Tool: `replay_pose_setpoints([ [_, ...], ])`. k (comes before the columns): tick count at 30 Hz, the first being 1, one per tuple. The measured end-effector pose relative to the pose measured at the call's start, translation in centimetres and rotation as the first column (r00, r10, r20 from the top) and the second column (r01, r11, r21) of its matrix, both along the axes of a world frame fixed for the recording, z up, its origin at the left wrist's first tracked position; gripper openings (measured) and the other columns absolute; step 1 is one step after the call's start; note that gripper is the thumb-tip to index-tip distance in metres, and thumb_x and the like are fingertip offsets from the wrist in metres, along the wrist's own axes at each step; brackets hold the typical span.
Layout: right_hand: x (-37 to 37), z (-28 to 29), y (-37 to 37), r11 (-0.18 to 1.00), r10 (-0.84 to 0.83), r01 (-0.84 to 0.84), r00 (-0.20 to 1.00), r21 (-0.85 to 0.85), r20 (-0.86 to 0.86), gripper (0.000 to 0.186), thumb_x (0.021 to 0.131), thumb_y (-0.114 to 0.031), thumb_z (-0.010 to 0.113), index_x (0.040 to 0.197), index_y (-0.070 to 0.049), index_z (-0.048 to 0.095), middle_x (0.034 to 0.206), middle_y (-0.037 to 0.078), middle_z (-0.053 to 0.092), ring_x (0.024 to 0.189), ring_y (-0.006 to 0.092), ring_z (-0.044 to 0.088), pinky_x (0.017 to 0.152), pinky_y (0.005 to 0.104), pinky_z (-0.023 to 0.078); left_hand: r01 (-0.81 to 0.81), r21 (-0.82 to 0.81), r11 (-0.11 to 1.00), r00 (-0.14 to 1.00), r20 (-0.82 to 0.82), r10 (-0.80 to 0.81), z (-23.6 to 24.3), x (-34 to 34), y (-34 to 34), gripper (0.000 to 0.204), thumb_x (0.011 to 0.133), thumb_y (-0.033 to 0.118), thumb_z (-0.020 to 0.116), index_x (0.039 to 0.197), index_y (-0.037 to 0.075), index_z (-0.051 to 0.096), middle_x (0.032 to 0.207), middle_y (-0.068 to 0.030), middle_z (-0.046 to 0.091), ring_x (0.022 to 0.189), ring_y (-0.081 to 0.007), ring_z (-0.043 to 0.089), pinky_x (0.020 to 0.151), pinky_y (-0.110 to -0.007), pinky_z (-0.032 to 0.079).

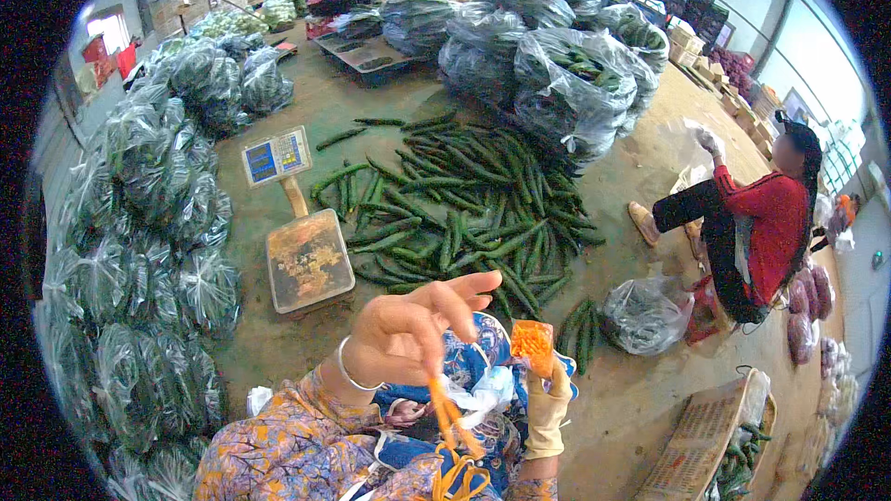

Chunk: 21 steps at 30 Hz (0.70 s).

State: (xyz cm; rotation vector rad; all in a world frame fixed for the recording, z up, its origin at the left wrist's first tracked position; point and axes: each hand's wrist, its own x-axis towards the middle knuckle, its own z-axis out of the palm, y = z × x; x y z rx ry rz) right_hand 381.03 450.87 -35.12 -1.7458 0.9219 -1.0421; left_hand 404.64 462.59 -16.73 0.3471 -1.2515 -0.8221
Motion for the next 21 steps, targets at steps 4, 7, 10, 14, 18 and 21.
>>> replay_pose_setpoints([
  [4, 0.3, 1.5, 0.5, 0.997, -0.004, 0.006, 1.0, 0.074, -0.017, 0.032, 0.086, -0.01, 0.068, 0.116, -0.002, 0.06, 0.11, 0.008, 0.064, 0.1, 0.0157, 0.059, 0.088, 0.0296, 0.045, 0.126, -0.165, 0.978, 0.977, -0.15, -0.151, 1.6, 0.0, 0.4, 0.011, 0.077, 0.01, 0.075, 0.071, 0.008, 0.066, 0.113, -0.0126, 0.058, 0.138, -0.0424, 0.024, 0.114, -0.05, 0.023],
  [7, 0.4, 0.7, 0.3, 0.999, -0.002, 0.001, 1.0, -0.045, -0.027, 0.031, 0.086, -0.009, 0.066, 0.115, -0.002, 0.06, 0.11, 0.009, 0.064, 0.098, 0.0169, 0.061, 0.086, 0.0296, 0.047, 0.2, -0.222, 0.954, 0.961, -0.145, -0.235, 2.6, 0.2, 0.7, 0.013, 0.077, 0.011, 0.075, 0.069, 0.008, 0.066, 0.11, -0.013, 0.059, 0.138, -0.0455, 0.02, 0.113, -0.054, 0.021],
  [10, 0.3, 0.4, 0.3, 0.999, -0.009, 0.008, 1.0, -0.037, -0.026, 0.03, 0.085, -0.008, 0.067, 0.113, -0.001, 0.06, 0.107, 0.009, 0.065, 0.096, 0.0173, 0.061, 0.085, 0.0295, 0.047, 0.243, -0.248, 0.938, 0.956, -0.102, -0.275, 2.6, 0.5, 0.7, 0.017, 0.079, 0.013, 0.073, 0.066, 0.007, 0.065, 0.109, -0.0135, 0.06, 0.138, -0.0473, 0.019, 0.112, -0.057, 0.021],
  [14, 0.6, 0.8, 0.4, 1.0, -0.014, 0.013, 1.0, 0.026, 0.012, 0.03, 0.084, -0.007, 0.068, 0.112, -0.001, 0.061, 0.104, 0.009, 0.066, 0.096, 0.0172, 0.062, 0.085, 0.0293, 0.047, 0.254, -0.239, 0.937, 0.958, -0.073, -0.279, 3.0, 0.2, 0.9, 0.02, 0.081, 0.016, 0.072, 0.065, 0.007, 0.065, 0.11, -0.0139, 0.059, 0.138, -0.0476, 0.019, 0.112, -0.056, 0.02],
  [18, 0.7, 1.1, 1.0, 0.999, -0.026, 0.026, 1.0, -0.025, -0.015, 0.032, 0.085, -0.006, 0.066, 0.116, -0.001, 0.059, 0.11, 0.01, 0.065, 0.102, 0.018, 0.06, 0.089, 0.0304, 0.046, 0.306, -0.259, 0.916, 0.934, -0.105, -0.341, 3.2, -0.4, 0.1, 0.02, 0.081, 0.018, 0.072, 0.065, 0.007, 0.066, 0.11, -0.014, 0.059, 0.138, -0.0473, 0.017, 0.112, -0.055, 0.018],
  [21, 0.7, 0.9, 1.1, 1.0, -0.002, 0.003, 0.999, 0.013, -0.036, 0.035, 0.086, -0.006, 0.066, 0.119, 0.0, 0.057, 0.114, 0.01, 0.063, 0.106, 0.0185, 0.058, 0.091, 0.0313, 0.045, 0.33, -0.285, 0.9, 0.926, -0.087, -0.367, 2.6, -0.4, -0.4, 0.019, 0.08, 0.02, 0.073, 0.069, 0.007, 0.065, 0.112, -0.0122, 0.056, 0.139, -0.0416, 0.019, 0.112, -0.053, 0.017],
])
